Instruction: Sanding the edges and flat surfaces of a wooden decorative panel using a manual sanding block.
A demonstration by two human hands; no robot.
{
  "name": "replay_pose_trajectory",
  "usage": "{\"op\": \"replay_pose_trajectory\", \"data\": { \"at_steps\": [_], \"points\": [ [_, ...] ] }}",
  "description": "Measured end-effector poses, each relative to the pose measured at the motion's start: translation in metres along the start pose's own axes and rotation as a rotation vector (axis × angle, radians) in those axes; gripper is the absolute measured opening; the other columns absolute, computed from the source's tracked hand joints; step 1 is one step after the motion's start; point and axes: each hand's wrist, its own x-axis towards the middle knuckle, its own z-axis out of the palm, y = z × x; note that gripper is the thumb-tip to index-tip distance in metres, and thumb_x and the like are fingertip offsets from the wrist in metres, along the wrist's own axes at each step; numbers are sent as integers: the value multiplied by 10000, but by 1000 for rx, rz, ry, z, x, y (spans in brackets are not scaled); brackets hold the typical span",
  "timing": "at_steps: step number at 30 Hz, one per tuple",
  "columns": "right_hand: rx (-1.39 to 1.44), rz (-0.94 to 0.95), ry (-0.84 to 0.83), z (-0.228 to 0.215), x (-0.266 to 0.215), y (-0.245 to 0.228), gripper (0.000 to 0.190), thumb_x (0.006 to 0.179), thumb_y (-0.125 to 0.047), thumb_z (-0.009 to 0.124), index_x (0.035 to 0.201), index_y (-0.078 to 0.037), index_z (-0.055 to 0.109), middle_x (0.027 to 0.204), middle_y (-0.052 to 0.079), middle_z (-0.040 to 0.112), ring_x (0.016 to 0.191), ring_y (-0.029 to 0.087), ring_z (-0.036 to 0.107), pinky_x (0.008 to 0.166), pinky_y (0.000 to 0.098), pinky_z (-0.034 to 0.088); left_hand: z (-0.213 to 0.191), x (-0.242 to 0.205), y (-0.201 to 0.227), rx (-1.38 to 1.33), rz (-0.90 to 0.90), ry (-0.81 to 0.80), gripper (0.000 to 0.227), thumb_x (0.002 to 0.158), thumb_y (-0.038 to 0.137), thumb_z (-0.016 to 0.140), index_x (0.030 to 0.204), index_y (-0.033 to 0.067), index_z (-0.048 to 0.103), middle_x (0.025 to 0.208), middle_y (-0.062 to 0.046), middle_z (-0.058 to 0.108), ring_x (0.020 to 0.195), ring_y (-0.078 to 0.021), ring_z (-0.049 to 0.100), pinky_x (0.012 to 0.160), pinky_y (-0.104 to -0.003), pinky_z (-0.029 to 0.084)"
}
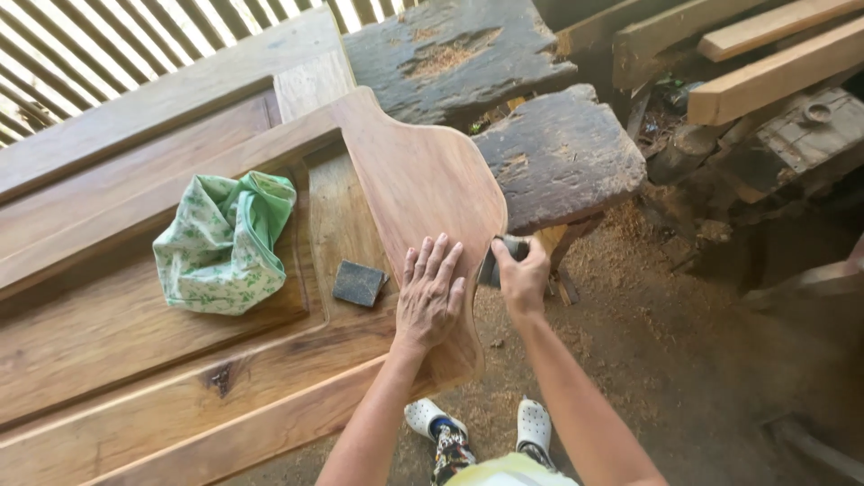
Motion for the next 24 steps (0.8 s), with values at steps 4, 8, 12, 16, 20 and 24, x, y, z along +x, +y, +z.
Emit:
{"op": "replay_pose_trajectory", "data": {
  "at_steps": [4,8,12,16,20,24],
  "points": [
    [-22,78,-124,-3,-46,-8,157,798,-143,842,843,-48,725,694,118,690,603,199,625,524,342,521,5,1,-5,26,11,6,542,953,357,520,1474,206,531,1566,-87,466,1486,-263,373,1246,-461,205],
    [-23,110,-187,-7,-53,1,181,737,-158,881,798,-82,729,651,62,642,592,146,581,501,302,480,5,0,-4,24,18,7,525,967,350,502,1469,201,541,1563,-89,473,1486,-264,373,1245,-462,207],
    [-28,13,-98,-2,-12,-19,217,721,-193,882,803,-83,714,679,88,655,619,173,597,532,334,485,9,-2,-7,33,9,-1,521,981,362,489,1479,215,532,1570,-77,467,1486,-252,373,1251,-458,200],
    [56,-36,-54,1,9,-6,211,759,-175,864,826,-61,700,682,31,628,613,110,556,512,272,460,7,0,-5,30,12,18,519,980,342,494,1481,209,530,1575,-82,463,1493,-258,368,1251,-457,204],
    [-22,-13,-156,-7,-28,9,201,765,-168,869,861,-53,734,717,96,658,655,164,602,555,314,496,6,-1,-5,46,11,20,517,978,343,503,1479,217,533,1567,-77,473,1488,-252,377,1250,-453,211],
    [-74,47,-305,-17,-49,25,245,725,-208,910,833,-73,736,673,50,622,618,142,572,534,291,479,5,-1,-4,60,18,9,528,971,341,511,1485,219,525,1574,-79,460,1491,-250,368,1252,-453,206]
  ]
}}
